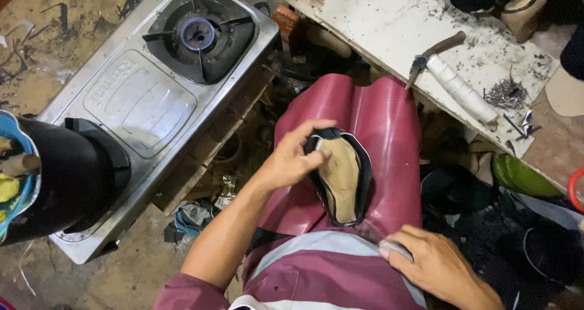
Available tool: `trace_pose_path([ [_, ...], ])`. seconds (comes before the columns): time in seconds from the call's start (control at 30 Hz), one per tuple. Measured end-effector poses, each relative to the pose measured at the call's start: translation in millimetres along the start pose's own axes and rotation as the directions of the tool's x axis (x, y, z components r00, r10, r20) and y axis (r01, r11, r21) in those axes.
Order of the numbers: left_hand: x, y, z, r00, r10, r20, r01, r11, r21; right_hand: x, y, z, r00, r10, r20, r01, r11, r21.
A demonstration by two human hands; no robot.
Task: The person uses a hammer to tap and secure the sole of a black shoe held on their lap. They repeatedly reposition the shoe and tap along the sole edge, then insert a wooden shoe last into the shoe and continue tapping to set the sole.
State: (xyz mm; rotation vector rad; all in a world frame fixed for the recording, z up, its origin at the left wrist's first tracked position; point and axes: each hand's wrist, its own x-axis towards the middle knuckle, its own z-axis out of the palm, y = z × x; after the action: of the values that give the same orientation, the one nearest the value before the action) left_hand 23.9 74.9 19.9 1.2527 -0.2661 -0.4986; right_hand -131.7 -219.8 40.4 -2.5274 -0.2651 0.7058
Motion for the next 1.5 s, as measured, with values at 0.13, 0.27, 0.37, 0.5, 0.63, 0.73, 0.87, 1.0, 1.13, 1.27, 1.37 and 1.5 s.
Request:
trace_pose_path([
  [0.13,3.1,10.2,-14.8,0.992,0.127,-0.016,-0.128,0.984,-0.127,19.3,19.9,23.5,0.925,0.368,-0.095,-0.167,0.619,0.767],
  [0.27,10.5,17.7,-9.7,0.965,0.261,-0.016,-0.245,0.88,-0.406,41.8,24.1,35.8,0.925,0.376,-0.054,0.077,-0.047,0.996],
  [0.37,20.5,9.8,3.4,0.928,0.305,-0.215,-0.368,0.845,-0.388,45.3,8.5,25.5,0.934,0.316,-0.168,0.239,-0.203,0.95],
  [0.5,27.0,-18.0,20.8,0.961,0.013,-0.276,-0.202,0.713,-0.671,47.7,-29.4,-3.6,0.74,0.398,-0.542,0.204,0.636,0.745],
  [0.63,24.0,-53.3,36.9,0.966,-0.103,-0.235,-0.079,0.752,-0.654,58.0,-58.9,-26.9,0.638,-0.09,-0.765,0.274,0.955,0.117],
  [0.73,31.5,-69.7,34.1,0.941,-0.14,-0.309,-0.106,0.745,-0.659,62.6,-69.6,-32.8,0.638,-0.15,-0.755,0.328,0.941,0.09],
  [0.87,28.5,-80.4,30.4,0.941,-0.143,-0.307,-0.14,0.662,-0.736,63.7,-71.8,-30.3,0.646,-0.163,-0.746,0.407,0.9,0.156],
  [1.0,25.8,-84.3,33.9,0.938,-0.153,-0.31,-0.146,0.638,-0.756,65.8,-68.0,-25.3,0.607,-0.214,-0.766,0.417,0.906,0.078],
  [1.13,23.0,-84.8,38.2,0.936,-0.161,-0.314,-0.149,0.625,-0.766,64.4,-66.2,-19.4,0.588,-0.263,-0.765,0.385,0.923,-0.022],
  [1.27,17.5,-85.1,42.7,0.933,-0.161,-0.321,-0.154,0.627,-0.763,61.2,-69.4,-11.3,0.542,-0.259,-0.799,0.351,0.934,-0.065],
  [1.37,14.2,-84.5,44.9,0.925,-0.164,-0.343,-0.162,0.645,-0.746,62.8,-71.5,-6.8,0.505,-0.251,-0.826,0.333,0.939,-0.082],
  [1.5,13.2,-79.5,42.4,0.914,-0.141,-0.38,-0.191,0.677,-0.711,67.4,-68.0,-6.7,0.48,-0.201,-0.854,0.325,0.945,-0.039],
])
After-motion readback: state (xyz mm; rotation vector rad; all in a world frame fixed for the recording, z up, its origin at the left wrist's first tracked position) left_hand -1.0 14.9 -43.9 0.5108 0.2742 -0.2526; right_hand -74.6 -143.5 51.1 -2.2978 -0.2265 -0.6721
